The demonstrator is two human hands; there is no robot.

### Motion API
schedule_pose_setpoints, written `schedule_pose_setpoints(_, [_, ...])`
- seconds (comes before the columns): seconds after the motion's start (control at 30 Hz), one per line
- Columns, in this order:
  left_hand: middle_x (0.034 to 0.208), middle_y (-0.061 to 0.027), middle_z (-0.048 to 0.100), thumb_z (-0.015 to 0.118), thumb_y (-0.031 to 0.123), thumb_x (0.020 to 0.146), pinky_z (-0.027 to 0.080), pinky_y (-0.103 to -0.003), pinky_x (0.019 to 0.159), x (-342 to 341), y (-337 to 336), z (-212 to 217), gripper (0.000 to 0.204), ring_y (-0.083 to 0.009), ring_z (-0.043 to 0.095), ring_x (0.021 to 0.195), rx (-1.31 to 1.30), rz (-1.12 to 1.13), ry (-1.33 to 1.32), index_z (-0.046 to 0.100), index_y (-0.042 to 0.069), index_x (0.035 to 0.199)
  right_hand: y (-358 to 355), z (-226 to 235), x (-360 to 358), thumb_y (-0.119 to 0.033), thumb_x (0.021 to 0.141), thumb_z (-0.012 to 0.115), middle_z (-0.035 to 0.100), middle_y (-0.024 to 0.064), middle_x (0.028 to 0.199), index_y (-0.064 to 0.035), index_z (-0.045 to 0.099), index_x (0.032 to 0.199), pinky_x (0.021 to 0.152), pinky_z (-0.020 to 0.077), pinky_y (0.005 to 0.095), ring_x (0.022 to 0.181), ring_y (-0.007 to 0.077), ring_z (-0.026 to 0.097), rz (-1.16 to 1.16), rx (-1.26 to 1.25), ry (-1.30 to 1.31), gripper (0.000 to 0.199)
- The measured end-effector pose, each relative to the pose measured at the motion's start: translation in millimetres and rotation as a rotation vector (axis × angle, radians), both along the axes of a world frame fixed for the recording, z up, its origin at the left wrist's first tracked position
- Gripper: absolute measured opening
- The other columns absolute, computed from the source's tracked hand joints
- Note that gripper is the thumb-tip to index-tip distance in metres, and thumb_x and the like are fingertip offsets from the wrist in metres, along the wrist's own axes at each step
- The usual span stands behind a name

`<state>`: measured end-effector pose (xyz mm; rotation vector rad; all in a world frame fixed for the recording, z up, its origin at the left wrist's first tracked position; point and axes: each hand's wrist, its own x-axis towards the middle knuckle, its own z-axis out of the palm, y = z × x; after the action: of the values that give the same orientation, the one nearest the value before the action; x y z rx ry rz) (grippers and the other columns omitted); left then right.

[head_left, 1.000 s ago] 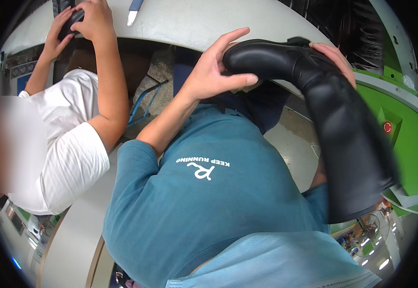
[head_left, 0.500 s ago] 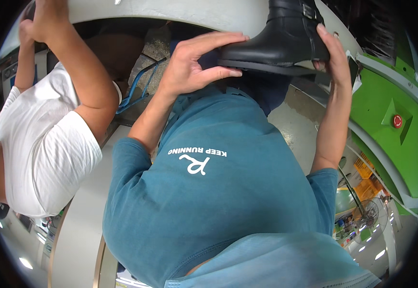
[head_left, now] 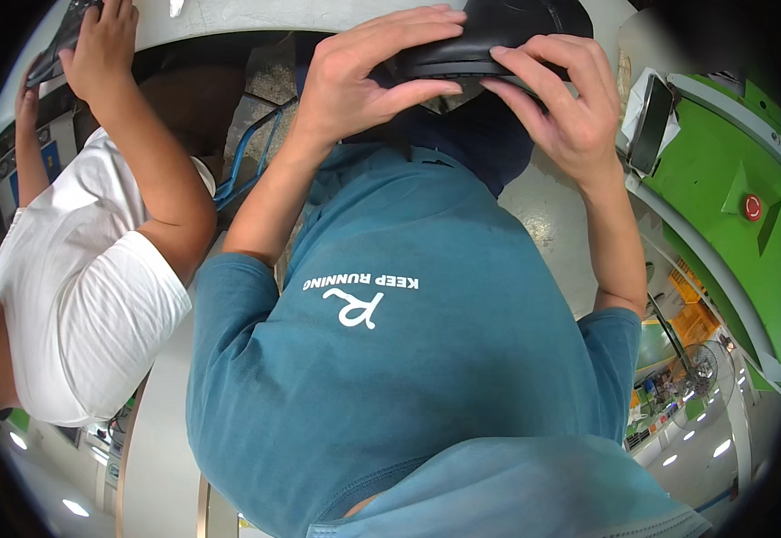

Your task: Inspecting and trimming threads on finished black boots on a production line.

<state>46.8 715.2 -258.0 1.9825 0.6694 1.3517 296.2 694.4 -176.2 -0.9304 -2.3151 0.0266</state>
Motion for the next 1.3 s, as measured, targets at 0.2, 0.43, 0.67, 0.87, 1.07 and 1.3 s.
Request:
schedule_pose_setpoints(0.2, [0.122,-0.019,0.078,0.097,0.015,0.073,0.06,-0.039,0.101,23,16,-16,0.053,-0.0332,0.076,0.117,0.236,-0.041,-0.177,0.076,-0.002,0.119,-3,7,3,-0.009,0.066,0.094,0.069,0.0062,0.099,-0.0052,0.074,0.101,0.08,0.0536,0.0384,0.09,0.0272,0.066,-0.02,-0.154,-0.085,0.041])
schedule_pose_setpoints(0.43, [0.11,-0.0209,0.08,0.1,0.015,0.07,0.063,-0.037,0.093,30,7,-12,0.051,-0.032,0.079,0.107,0.384,-0.041,-0.356,0.077,-0.008,0.109,11,37,2,-0.004,0.072,0.085,0.064,0.0064,0.088,-0.0045,0.068,0.094,0.083,0.0519,0.0398,0.088,0.0296,0.063,0.046,-0.463,-0.08,0.027])
schedule_pose_setpoints(0.67, [0.105,-0.0143,0.082,0.096,0.012,0.072,0.065,-0.034,0.088,31,-18,12,0.032,-0.027,0.081,0.101,-0.078,0.103,-0.073,0.081,0.0,0.099,15,48,-1,0.0,0.068,0.09,0.059,0.0043,0.087,-0.0022,0.065,0.092,0.07,0.0506,0.029,0.078,0.0168,0.061,-0.116,-0.859,0.146,0.035])
schedule_pose_setpoints(0.87, [0.108,-0.0147,0.082,0.094,0.013,0.075,0.064,-0.035,0.091,24,-4,22,0.03,-0.0277,0.08,0.104,-0.125,0.053,0.005,0.081,0.001,0.1,13,25,12,-0.014,0.065,0.096,0.069,0.0066,0.097,-0.0044,0.074,0.101,0.084,0.0543,0.0382,0.093,0.0262,0.066,-0.025,-0.268,0.066,0.043])
schedule_pose_setpoints(1.07, [0.121,-0.0109,0.079,0.094,0.022,0.076,0.063,-0.038,0.095,50,-13,37,0.038,-0.0293,0.076,0.115,0.02,0.142,0.104,0.08,0.004,0.107,-5,-2,34,-0.009,0.065,0.095,0.076,0.0088,0.109,-0.0038,0.08,0.103,0.087,0.0578,0.0415,0.101,0.0303,0.069,-0.04,-0.1,0.027,0.042])
schedule_pose_setpoints(1.3, [0.112,-0.0114,0.082,0.097,0.018,0.073,0.065,-0.037,0.093,65,-10,31,0.039,-0.0294,0.078,0.112,0.018,0.161,0.074,0.082,0.004,0.106,-3,-5,44,0.002,0.063,0.092,0.076,0.0109,0.102,-0.0007,0.075,0.092,0.086,0.0605,0.042,0.095,0.0314,0.07,0.031,-0.158,0.155,0.034])
